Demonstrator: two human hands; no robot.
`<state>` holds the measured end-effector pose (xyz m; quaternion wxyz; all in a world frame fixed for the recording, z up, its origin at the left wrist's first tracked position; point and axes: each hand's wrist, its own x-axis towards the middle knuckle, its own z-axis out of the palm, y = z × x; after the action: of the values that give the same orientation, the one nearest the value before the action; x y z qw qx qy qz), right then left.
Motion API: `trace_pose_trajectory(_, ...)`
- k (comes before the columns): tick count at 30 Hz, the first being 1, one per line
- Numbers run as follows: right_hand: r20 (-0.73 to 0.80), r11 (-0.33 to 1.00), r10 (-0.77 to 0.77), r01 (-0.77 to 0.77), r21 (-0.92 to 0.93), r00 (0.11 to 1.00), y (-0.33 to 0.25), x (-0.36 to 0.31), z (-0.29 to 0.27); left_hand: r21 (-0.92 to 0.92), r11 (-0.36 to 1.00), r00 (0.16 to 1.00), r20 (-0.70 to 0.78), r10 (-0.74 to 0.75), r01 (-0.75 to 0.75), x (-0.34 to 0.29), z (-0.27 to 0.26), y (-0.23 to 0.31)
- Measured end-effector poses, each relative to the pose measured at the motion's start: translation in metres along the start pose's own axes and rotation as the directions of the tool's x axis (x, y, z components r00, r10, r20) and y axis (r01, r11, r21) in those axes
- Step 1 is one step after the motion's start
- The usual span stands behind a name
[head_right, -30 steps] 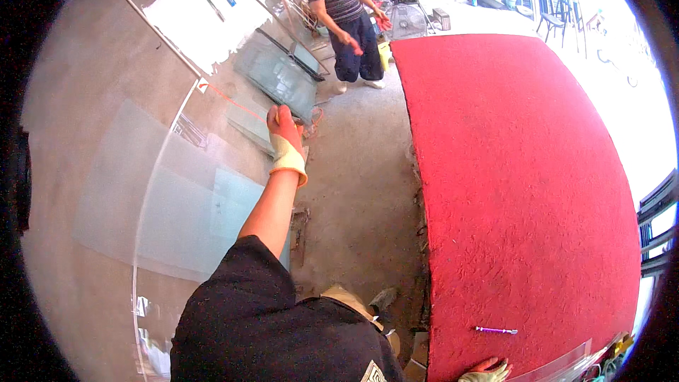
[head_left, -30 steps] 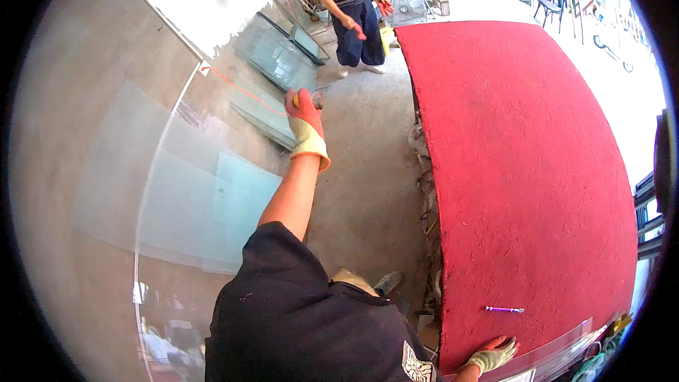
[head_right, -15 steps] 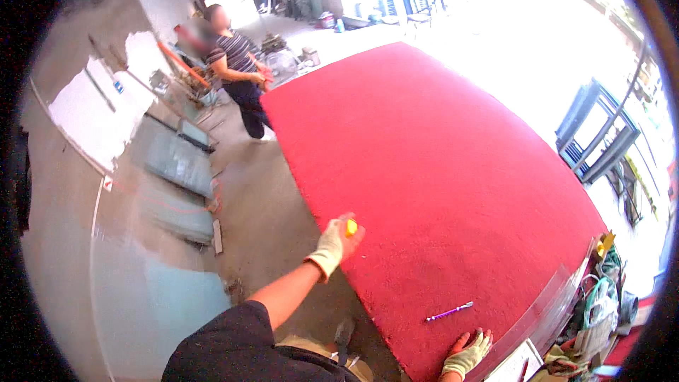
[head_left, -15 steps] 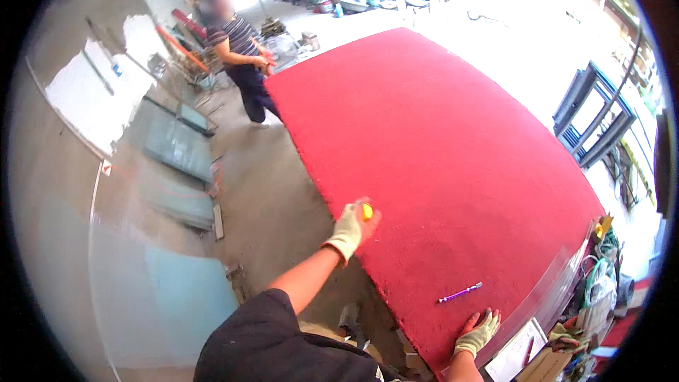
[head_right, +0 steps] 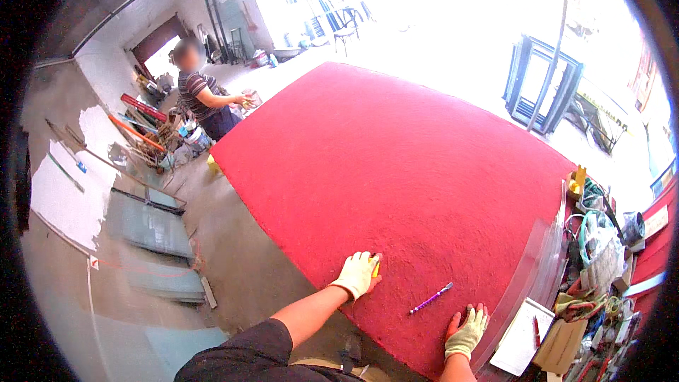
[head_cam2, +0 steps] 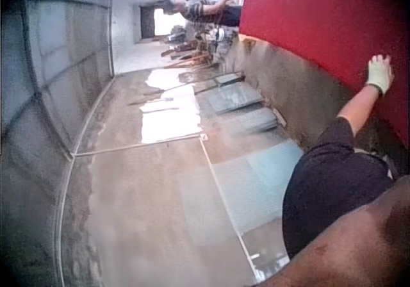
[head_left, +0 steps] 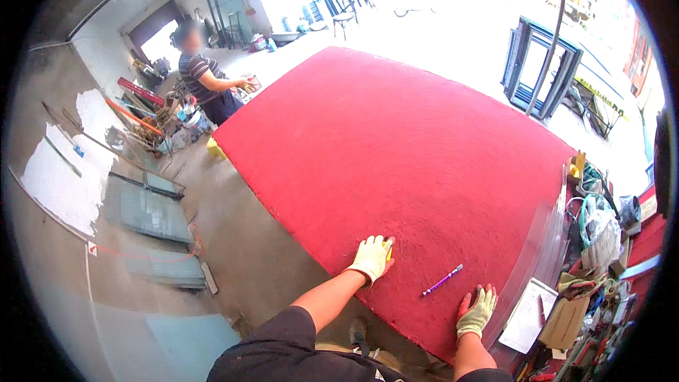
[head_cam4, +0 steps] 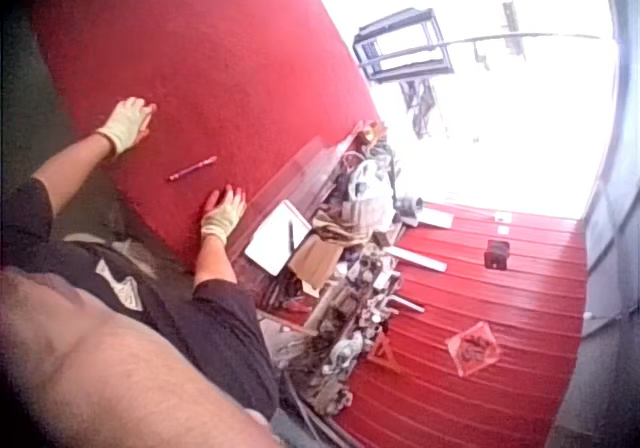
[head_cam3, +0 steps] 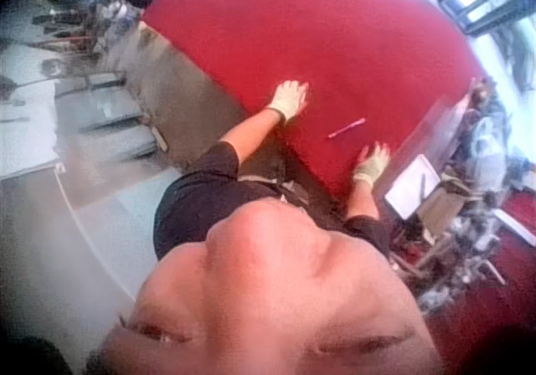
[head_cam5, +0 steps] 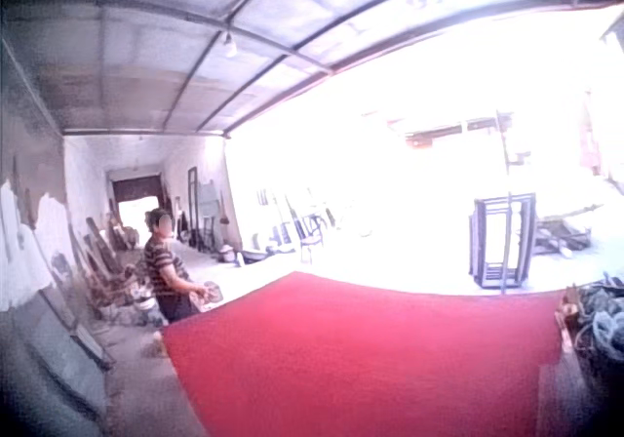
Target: The person measures a glass sheet with a tape measure, marks it using a pen and a wooden square, and then scores the glass along the square's edge.
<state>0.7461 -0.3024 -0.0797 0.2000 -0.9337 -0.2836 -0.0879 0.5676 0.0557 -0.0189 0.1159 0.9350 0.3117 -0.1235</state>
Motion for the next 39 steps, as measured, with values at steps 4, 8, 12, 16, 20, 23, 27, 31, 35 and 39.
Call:
trace_pose_trajectory(4,0.001,1.000,0.002,-0.002,0.013,1.000,-0.002,-0.003,0.002,-0.052,0.994,0.984,0.153,-0.092,0.101,0.008,-0.033,0.009)
trace_pose_trajectory(8,0.006,0.999,-0.012,0.012,0.029,1.000,-0.013,-0.002,-0.003,-0.246,0.945,0.936,0.330,-0.126,0.214,0.022,-0.040,0.022)
trace_pose_trajectory(12,-0.054,0.998,0.009,-0.006,0.059,0.998,-0.012,0.008,-0.017,-0.330,0.944,0.964,0.244,0.107,-0.021,0.049,-0.045,0.085)
trace_pose_trajectory(16,0.045,0.998,0.040,-0.042,0.040,0.998,-0.033,0.023,-0.036,-0.413,0.911,0.976,0.187,0.112,-0.025,0.060,-0.031,0.137)
trace_pose_trajectory(20,0.049,0.998,0.032,-0.034,0.046,0.998,-0.014,0.019,-0.033,-0.485,0.863,0.955,0.163,0.249,-0.142,0.064,-0.019,0.192)
trace_pose_trajectory(23,0.059,0.998,0.057,-0.058,0.026,0.997,-0.010,0.012,-0.028,-0.580,0.785,0.957,0.028,0.287,-0.218,0.069,0.001,0.217)
trace_pose_trajectory(27,0.058,0.997,0.077,-0.078,0.020,0.995,-0.007,0.006,-0.023,-0.709,0.637,0.952,-0.212,0.219,-0.304,0.060,0.002,0.228)
trace_pose_trajectory(31,0.055,0.996,0.073,-0.076,0.044,0.996,-0.010,0.007,-0.024,-0.362,0.863,0.913,-0.335,0.233,-0.353,0.045,0.035,0.181)
trace_pose_trajectory(35,0.016,0.997,0.070,-0.071,0.037,0.997,-0.004,0.007,-0.024,-0.046,0.958,0.959,-0.041,0.281,-0.283,0.016,0.024,0.169)
trace_pose_trajectory(39,0.016,0.996,0.031,-0.032,0.082,0.999,-0.017,0.016,-0.031,-0.087,0.971,0.972,0.058,0.229,-0.223,0.016,0.029,0.166)
